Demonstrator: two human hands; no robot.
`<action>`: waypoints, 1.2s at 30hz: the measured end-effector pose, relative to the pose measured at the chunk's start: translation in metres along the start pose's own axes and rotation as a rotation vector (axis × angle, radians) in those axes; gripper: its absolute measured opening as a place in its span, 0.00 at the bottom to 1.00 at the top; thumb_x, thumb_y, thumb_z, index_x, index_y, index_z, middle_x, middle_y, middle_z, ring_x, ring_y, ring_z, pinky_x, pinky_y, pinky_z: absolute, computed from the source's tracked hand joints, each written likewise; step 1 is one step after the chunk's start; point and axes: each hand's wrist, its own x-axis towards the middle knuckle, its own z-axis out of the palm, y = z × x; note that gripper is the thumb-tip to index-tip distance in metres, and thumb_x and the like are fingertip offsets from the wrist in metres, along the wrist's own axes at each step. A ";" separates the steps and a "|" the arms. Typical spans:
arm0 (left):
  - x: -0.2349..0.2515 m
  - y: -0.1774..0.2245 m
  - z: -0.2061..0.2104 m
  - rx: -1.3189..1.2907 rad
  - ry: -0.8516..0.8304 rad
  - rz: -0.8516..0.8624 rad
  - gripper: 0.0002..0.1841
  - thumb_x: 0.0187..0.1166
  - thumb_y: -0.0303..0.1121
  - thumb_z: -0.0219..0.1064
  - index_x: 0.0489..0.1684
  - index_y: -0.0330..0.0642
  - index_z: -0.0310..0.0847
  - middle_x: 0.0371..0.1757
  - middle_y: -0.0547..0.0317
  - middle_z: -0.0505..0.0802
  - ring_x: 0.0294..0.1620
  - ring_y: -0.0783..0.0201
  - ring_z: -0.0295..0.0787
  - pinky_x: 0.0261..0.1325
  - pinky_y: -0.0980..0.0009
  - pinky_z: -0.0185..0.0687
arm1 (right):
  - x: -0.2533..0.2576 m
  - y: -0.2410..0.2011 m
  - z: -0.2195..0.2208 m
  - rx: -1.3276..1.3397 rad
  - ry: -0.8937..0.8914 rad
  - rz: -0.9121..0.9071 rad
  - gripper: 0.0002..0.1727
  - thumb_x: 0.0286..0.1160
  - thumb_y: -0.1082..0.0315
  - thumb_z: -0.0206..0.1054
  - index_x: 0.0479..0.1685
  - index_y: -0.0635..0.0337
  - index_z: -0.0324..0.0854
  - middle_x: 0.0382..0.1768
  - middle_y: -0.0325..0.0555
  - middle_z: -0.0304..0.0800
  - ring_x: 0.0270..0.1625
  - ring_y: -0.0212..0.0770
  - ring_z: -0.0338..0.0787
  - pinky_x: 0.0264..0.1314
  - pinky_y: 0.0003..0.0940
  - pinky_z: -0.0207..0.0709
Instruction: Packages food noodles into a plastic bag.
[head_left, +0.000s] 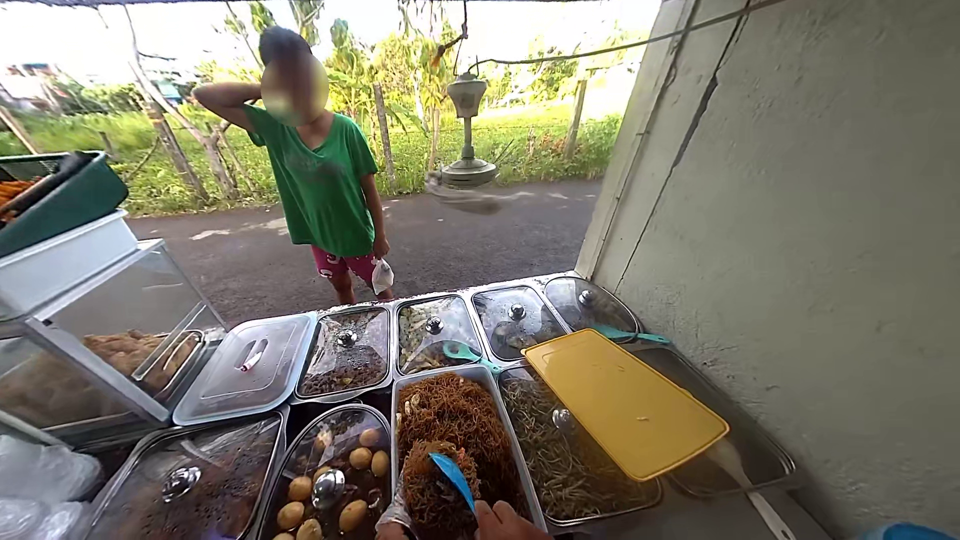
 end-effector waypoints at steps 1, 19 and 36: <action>0.002 -0.003 -0.007 -0.010 -0.023 0.029 0.21 0.93 0.37 0.43 0.69 0.34 0.76 0.60 0.42 0.90 0.62 0.53 0.88 0.67 0.51 0.85 | 0.000 0.008 -0.007 0.027 0.006 0.006 0.22 0.87 0.60 0.53 0.68 0.61 0.83 0.50 0.59 0.91 0.47 0.58 0.94 0.47 0.57 0.88; 0.020 0.001 -0.012 0.088 0.022 0.092 0.20 0.94 0.40 0.47 0.66 0.37 0.79 0.55 0.48 0.92 0.57 0.59 0.90 0.62 0.55 0.87 | 0.055 0.054 -0.056 -0.485 -0.555 0.023 0.07 0.73 0.74 0.64 0.42 0.67 0.86 0.49 0.65 0.91 0.52 0.67 0.91 0.49 0.70 0.82; 0.014 0.018 -0.020 0.083 0.031 0.106 0.20 0.94 0.39 0.49 0.69 0.36 0.78 0.59 0.47 0.91 0.60 0.57 0.89 0.62 0.54 0.87 | 0.082 0.046 -0.020 -0.422 -0.730 0.013 0.18 0.71 0.57 0.69 0.43 0.66 0.85 0.49 0.65 0.91 0.55 0.69 0.90 0.50 0.76 0.78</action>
